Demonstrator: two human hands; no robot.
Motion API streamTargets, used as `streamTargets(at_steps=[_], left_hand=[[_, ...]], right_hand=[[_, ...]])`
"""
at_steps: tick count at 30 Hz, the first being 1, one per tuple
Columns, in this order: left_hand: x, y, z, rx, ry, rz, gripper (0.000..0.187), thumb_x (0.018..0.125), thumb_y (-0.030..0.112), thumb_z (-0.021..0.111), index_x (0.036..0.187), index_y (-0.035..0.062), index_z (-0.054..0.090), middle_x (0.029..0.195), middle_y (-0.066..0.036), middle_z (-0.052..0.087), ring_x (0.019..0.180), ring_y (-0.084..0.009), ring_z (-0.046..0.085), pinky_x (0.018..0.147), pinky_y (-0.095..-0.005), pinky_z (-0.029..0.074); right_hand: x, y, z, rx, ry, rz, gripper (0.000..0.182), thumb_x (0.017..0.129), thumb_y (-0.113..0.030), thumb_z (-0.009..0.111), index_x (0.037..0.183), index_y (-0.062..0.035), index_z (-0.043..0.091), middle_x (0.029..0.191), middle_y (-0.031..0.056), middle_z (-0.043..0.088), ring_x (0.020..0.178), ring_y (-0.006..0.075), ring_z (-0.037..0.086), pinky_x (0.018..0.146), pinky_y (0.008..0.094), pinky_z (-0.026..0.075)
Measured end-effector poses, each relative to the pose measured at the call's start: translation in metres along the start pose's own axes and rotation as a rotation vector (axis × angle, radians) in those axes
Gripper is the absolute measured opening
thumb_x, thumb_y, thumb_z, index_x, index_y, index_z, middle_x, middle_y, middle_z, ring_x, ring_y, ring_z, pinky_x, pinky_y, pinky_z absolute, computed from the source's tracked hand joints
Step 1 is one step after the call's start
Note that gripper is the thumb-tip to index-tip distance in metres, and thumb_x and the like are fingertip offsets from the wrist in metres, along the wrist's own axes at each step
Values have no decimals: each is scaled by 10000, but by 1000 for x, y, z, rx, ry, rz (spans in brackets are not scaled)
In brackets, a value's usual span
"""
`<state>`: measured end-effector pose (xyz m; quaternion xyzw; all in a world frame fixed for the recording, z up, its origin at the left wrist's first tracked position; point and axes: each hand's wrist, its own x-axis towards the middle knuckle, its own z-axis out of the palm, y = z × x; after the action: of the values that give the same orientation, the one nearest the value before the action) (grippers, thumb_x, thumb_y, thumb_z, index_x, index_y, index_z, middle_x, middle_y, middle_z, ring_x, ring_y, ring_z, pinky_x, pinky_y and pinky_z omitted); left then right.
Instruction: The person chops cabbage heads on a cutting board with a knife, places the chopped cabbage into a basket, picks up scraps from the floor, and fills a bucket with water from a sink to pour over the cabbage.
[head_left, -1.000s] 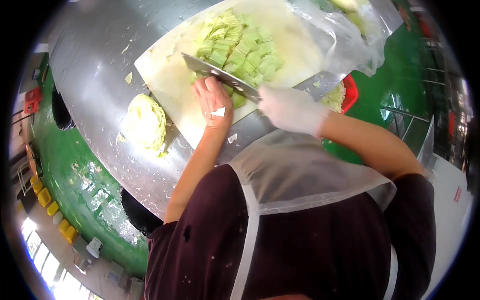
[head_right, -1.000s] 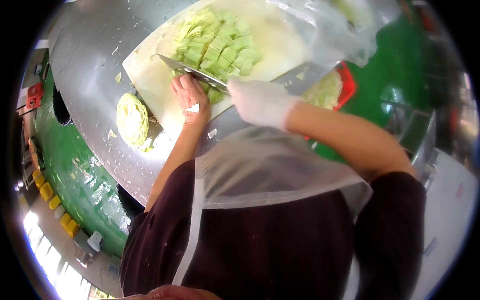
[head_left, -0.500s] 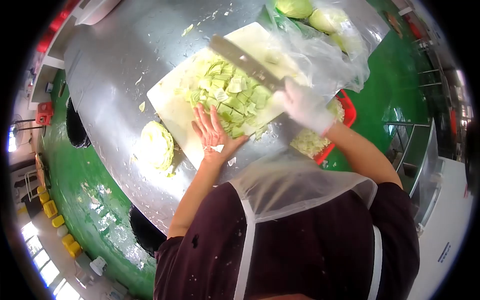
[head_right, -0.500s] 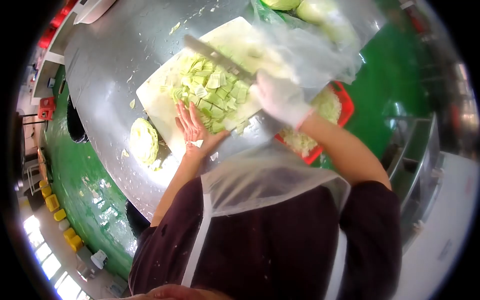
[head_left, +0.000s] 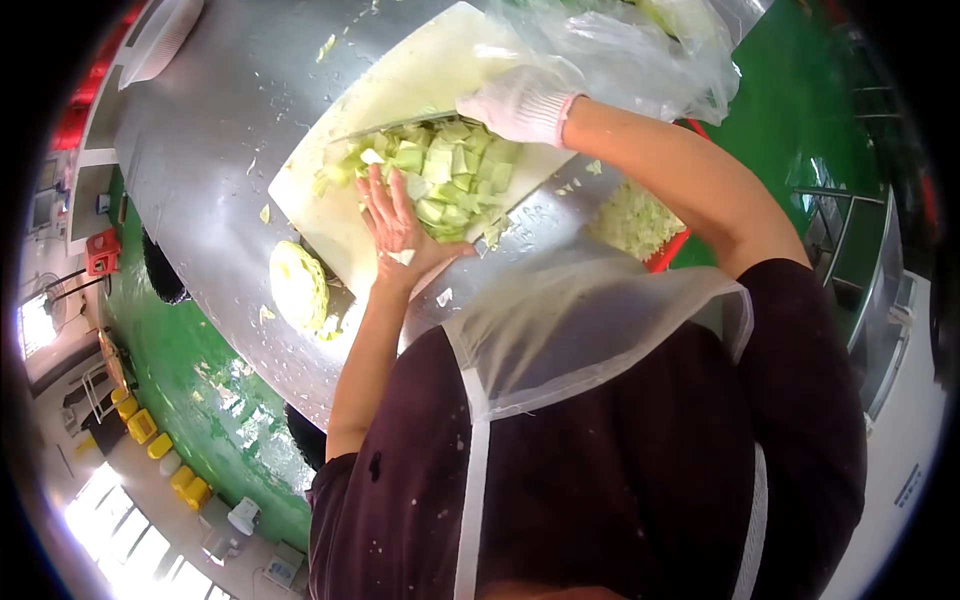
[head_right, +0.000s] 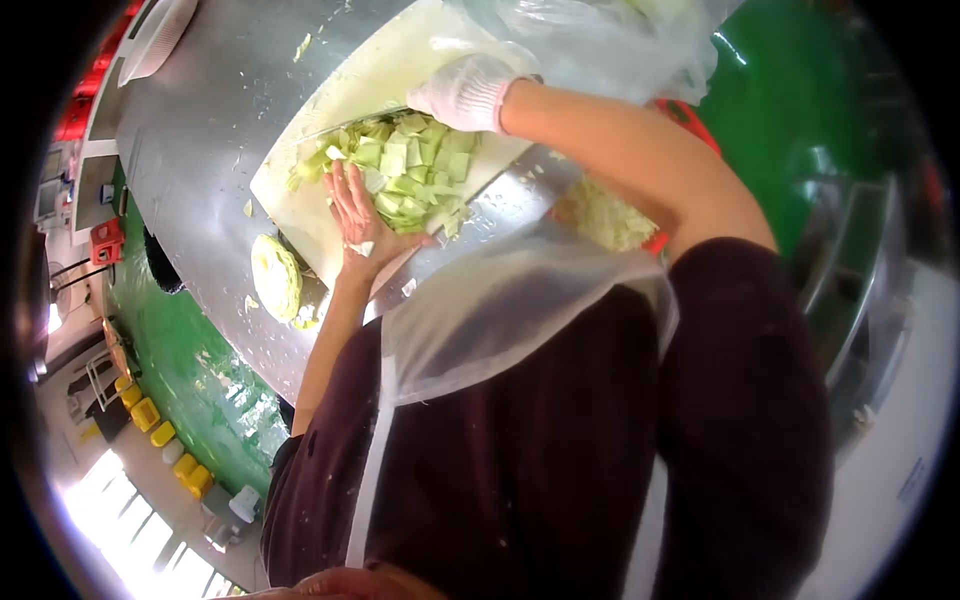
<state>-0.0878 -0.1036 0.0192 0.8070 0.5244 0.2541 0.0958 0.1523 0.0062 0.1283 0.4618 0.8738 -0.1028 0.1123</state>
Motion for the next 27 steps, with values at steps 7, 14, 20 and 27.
streamTargets(at_steps=[7,14,20,27], left_hand=[[-30,50,39,135,63,198,878,759,207,716,1478,67,232,1472,-374,204,1257,-519,386,920,-622,362],[8,109,53,-60,-80,197,634,820,91,586,1409,129,354,1469,-297,287,1240,-493,422,982,-625,336],[72,147,95,-131,-226,470,618,793,44,577,1387,143,441,1461,-285,311,1251,-478,418,999,-602,331],[122,218,183,-104,-360,728,781,701,41,658,1430,175,412,1520,-180,268,1258,-411,408,971,-548,372]], right_hand=[[-92,19,28,147,-34,35,239,942,-214,418,1013,-156,639,843,127,663,776,323,658,681,453,504],[-164,88,40,196,-44,165,118,879,-153,445,906,-93,544,775,123,639,718,339,650,594,462,493],[-243,149,54,196,-10,344,116,878,-147,469,977,-113,518,756,110,630,694,333,645,567,447,496],[-340,181,92,134,-66,639,181,930,-197,485,1093,-151,549,799,109,649,739,319,651,617,433,506]])
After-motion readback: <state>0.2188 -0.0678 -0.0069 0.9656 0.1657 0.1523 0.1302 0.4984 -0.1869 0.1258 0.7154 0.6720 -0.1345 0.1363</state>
